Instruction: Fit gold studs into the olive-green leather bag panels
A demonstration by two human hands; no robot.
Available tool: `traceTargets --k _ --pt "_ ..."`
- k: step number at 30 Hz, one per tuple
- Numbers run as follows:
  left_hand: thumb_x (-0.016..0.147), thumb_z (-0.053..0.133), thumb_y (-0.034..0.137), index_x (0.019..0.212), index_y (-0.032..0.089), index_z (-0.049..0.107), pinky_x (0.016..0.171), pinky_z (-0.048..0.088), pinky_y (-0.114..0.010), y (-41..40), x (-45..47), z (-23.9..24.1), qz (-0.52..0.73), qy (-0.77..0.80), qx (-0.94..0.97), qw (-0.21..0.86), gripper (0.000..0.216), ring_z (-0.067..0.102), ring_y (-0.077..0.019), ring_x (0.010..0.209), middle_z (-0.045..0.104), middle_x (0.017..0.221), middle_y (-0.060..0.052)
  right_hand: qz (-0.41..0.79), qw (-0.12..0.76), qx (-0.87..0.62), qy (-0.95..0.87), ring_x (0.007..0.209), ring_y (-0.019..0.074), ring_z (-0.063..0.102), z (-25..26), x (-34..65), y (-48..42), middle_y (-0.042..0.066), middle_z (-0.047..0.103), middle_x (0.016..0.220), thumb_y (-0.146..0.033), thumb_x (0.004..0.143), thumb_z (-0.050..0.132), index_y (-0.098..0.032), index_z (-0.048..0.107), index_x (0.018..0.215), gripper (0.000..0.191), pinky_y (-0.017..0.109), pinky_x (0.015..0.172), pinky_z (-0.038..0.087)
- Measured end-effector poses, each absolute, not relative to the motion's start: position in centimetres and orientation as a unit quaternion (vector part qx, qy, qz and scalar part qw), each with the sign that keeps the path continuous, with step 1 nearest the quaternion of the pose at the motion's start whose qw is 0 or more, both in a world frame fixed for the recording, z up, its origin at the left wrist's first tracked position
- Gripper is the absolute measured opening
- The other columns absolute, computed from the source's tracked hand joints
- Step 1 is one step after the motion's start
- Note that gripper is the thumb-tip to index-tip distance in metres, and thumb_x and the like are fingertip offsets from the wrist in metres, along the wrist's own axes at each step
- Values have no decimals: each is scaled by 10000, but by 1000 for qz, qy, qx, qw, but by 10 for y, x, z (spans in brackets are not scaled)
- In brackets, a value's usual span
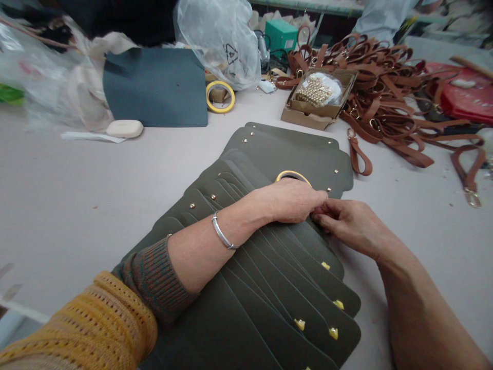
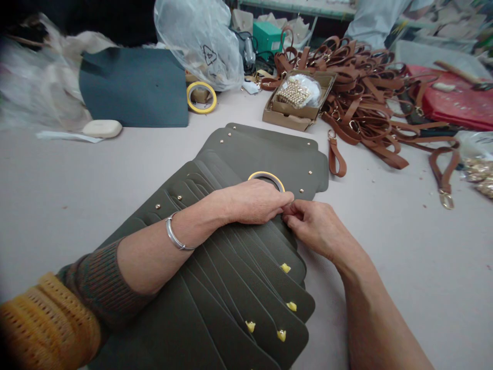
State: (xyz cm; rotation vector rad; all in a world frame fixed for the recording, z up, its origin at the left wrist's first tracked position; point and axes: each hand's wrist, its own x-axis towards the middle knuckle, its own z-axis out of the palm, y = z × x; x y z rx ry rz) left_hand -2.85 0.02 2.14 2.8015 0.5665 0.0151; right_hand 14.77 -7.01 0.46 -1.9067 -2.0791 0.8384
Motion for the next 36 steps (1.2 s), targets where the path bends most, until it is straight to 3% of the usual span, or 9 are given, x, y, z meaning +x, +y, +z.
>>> traceTargets --k 4,6,10,17,25,28,32,34,36 --pt "917 446 211 1062 152 591 564 348 -286 0 -29 20 22 180 975 131 214 650 -221 770 703 864 -99 428 169 -641 -614 553 158 614 4 157 -72 6 637 605 -410 789 603 -191 650 953 278 248 502 470" --pt "923 433 216 1056 156 590 562 349 -284 1 -29 20 15 182 974 135 214 644 -217 755 701 864 -95 459 188 -641 -586 576 159 622 3 164 -74 19 646 627 -469 789 614 -180 657 917 319 258 526 492" --pt "918 438 216 1058 162 580 567 352 -274 3 -29 19 -7 197 970 141 207 642 -212 769 696 869 -87 385 155 -629 -658 590 137 588 2 169 -75 21 676 687 -448 795 628 -183 707 802 276 245 547 449" --pt "912 429 217 914 184 564 532 303 -289 -4 -34 28 31 219 963 151 139 608 -200 666 653 771 -55 244 112 -615 -742 593 108 578 15 136 -82 14 701 691 -124 795 533 -180 705 711 200 211 563 357" --pt "915 362 260 810 213 528 610 312 -282 9 -29 9 99 222 940 241 202 545 -177 676 609 747 -5 153 35 -706 -690 738 200 648 11 129 -75 68 753 850 -289 824 568 -209 736 816 187 272 595 344" --pt "927 346 336 811 230 524 601 305 -261 12 -28 11 102 225 935 253 237 523 -168 656 592 737 31 203 62 -703 -679 712 187 627 8 135 -72 32 742 815 -355 806 606 -226 727 814 177 257 577 349" --pt "963 312 310 865 227 528 675 364 -243 6 -31 27 146 247 926 246 252 543 -150 728 620 817 22 333 124 -613 -706 610 118 553 15 143 -76 -23 664 678 -274 790 615 -190 682 726 125 210 534 348" --pt "942 380 254 904 218 540 684 382 -220 1 -32 34 149 236 932 232 169 582 -143 786 651 901 6 376 115 -597 -699 538 101 500 19 149 -78 -31 588 569 -247 818 566 -164 640 626 222 210 506 336" --pt "937 435 244 1066 229 540 745 413 -216 2 -30 32 156 228 935 221 167 617 -151 899 666 1004 -13 381 148 -626 -664 476 100 464 17 160 -74 -31 532 505 -336 873 515 -157 634 618 333 220 465 329"
